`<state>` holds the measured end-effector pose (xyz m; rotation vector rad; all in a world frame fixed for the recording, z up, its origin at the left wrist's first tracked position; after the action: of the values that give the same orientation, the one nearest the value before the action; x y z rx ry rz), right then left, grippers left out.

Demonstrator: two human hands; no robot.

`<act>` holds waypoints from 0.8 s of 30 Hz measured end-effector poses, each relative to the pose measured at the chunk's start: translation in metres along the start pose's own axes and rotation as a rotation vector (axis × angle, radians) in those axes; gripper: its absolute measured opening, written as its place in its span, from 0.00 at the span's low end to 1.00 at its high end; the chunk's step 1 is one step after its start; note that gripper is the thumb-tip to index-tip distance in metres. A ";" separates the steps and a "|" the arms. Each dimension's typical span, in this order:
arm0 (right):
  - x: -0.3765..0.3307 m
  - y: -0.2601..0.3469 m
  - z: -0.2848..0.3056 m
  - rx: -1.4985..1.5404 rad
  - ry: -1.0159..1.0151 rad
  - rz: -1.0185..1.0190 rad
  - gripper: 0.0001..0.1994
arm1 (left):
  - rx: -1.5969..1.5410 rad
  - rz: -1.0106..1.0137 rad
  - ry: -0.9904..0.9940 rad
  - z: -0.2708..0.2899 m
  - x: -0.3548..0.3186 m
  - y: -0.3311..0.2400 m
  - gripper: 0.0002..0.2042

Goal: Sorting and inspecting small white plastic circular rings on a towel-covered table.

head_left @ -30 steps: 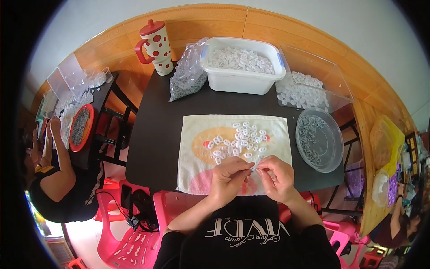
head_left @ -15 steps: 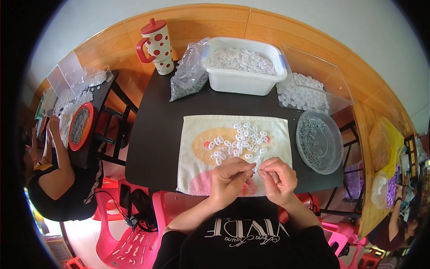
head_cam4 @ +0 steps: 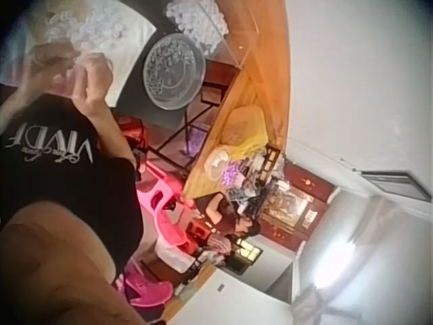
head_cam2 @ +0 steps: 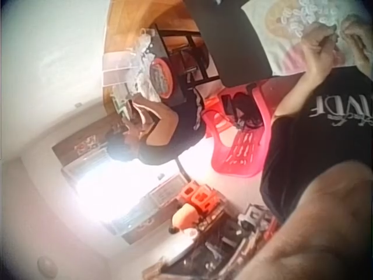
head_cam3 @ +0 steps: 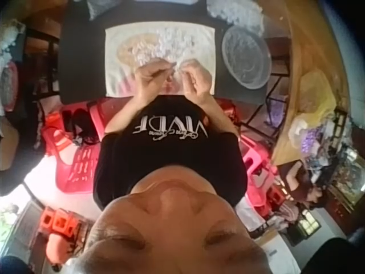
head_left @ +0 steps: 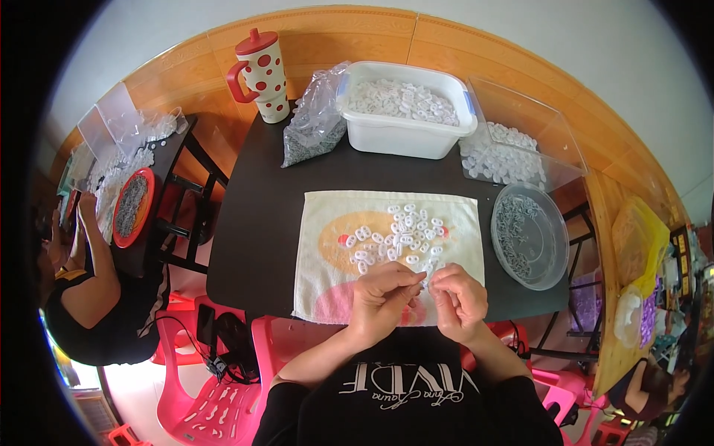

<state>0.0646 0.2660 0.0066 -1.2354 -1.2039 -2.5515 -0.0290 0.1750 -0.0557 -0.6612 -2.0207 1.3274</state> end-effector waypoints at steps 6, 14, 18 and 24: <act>-0.002 0.001 -0.001 -0.008 -0.017 0.061 0.09 | -0.014 0.004 -0.012 -0.001 -0.002 0.003 0.11; -0.009 -0.013 -0.003 0.043 -0.026 -0.045 0.09 | -0.029 0.043 -0.025 0.000 -0.003 0.008 0.11; -0.001 -0.016 0.002 0.061 0.018 -0.141 0.09 | -0.159 0.077 -0.044 0.006 -0.002 0.021 0.11; 0.001 -0.008 0.001 -0.019 0.077 -0.017 0.12 | -0.229 0.101 -0.029 0.004 0.000 0.023 0.11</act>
<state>0.0619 0.2724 0.0029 -1.1240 -1.1827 -2.6020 -0.0297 0.1809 -0.0779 -0.8615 -2.2096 1.1765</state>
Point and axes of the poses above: each hand's wrist, its own x-axis towards the middle knuckle, its own z-axis out of the back of the hand, y = z × x, the point moved 10 cm from there along x, towards the middle knuckle, and after that the axes turned 3 degrees about -x, right-handed, at the moved point
